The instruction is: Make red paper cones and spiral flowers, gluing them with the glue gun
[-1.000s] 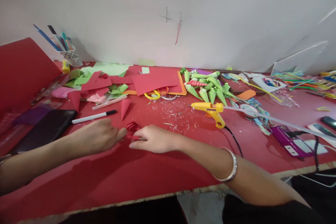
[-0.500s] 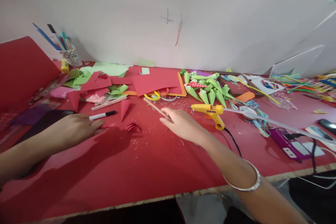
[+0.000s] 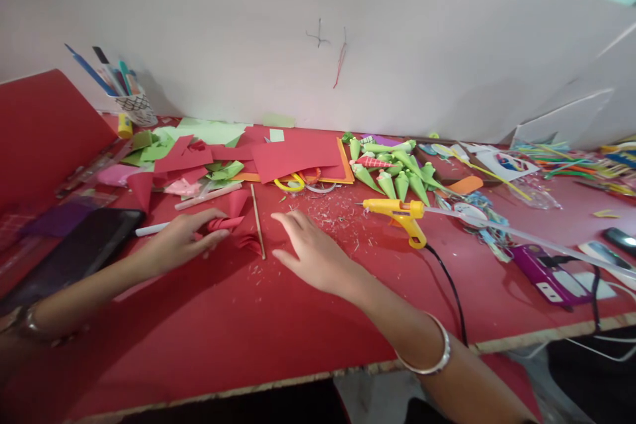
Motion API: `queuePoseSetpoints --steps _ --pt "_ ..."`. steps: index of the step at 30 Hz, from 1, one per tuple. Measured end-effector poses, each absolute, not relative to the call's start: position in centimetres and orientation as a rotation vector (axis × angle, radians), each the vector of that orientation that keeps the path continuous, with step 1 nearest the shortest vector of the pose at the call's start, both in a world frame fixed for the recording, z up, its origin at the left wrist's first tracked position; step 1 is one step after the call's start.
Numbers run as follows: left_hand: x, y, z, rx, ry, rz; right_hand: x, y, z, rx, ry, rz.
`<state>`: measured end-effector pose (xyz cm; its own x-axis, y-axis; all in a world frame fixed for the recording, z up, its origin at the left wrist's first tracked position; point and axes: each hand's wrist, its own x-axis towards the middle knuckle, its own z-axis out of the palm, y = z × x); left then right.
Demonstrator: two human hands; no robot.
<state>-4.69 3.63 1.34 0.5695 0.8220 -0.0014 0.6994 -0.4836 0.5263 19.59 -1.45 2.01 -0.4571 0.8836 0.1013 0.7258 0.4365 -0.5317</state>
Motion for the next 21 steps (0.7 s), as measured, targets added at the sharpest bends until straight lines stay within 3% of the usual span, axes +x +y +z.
queuePoseSetpoints --steps 6,13,21 --pt "-2.3 3.1 1.5 1.865 1.005 0.531 18.4 -1.5 1.4 -1.308 -2.226 0.723" --pt "0.0 2.0 0.8 1.882 0.840 0.613 16.8 -1.4 1.1 -1.211 -1.778 1.107" --pt "0.7 0.4 0.2 1.959 0.796 0.678 16.6 -1.3 -0.5 -1.140 -1.590 1.027"
